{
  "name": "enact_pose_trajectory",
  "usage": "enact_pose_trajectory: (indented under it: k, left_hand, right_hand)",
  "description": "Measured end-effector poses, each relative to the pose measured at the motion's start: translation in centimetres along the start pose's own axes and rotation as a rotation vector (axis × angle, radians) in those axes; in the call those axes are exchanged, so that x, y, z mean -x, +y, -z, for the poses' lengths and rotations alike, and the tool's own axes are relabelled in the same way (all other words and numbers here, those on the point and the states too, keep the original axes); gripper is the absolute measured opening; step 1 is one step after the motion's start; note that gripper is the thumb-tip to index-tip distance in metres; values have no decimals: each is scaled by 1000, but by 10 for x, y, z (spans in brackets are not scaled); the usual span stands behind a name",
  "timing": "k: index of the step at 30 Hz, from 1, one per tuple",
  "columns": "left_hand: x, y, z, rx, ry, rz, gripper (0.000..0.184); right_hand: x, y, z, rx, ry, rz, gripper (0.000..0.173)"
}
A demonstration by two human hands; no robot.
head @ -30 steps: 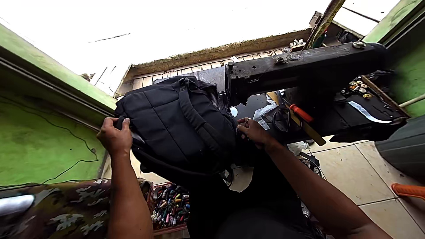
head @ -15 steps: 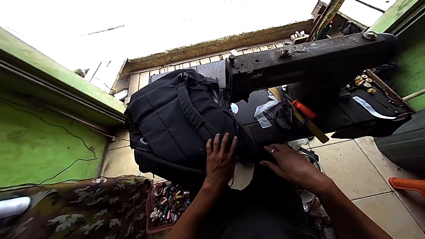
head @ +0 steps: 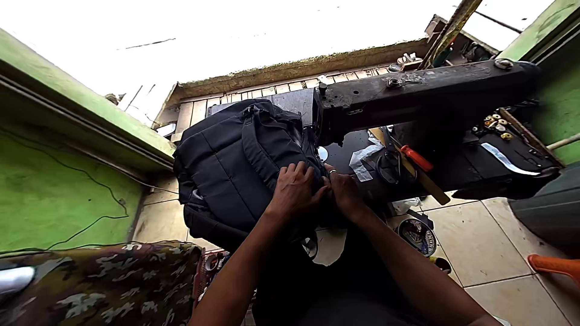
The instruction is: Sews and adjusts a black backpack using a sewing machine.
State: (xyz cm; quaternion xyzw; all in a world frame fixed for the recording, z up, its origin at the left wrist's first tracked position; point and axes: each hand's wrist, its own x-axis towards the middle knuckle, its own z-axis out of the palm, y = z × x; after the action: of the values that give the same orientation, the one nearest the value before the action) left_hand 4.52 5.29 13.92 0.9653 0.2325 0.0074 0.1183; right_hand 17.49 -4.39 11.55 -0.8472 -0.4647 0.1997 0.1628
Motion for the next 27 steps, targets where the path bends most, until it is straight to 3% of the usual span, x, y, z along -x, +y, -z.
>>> enact_pose_trajectory:
  k: [1,4,14,27]
  left_hand:
    - [-10,-10,-13,14,103,-90,53]
    - [-29,-31,-34,55,109,-220,44]
    - [-31,-39,-41,1,113,-219,43]
    - [-36,-37,-37,-9,61,-198,49]
  right_hand:
    - [1,1,-2,11,15,11,44]
    - [5,6,-16,50,152,86,39]
    - [9,8,-31,235,345,185,36]
    - [2,9,-32,225,388,186,38]
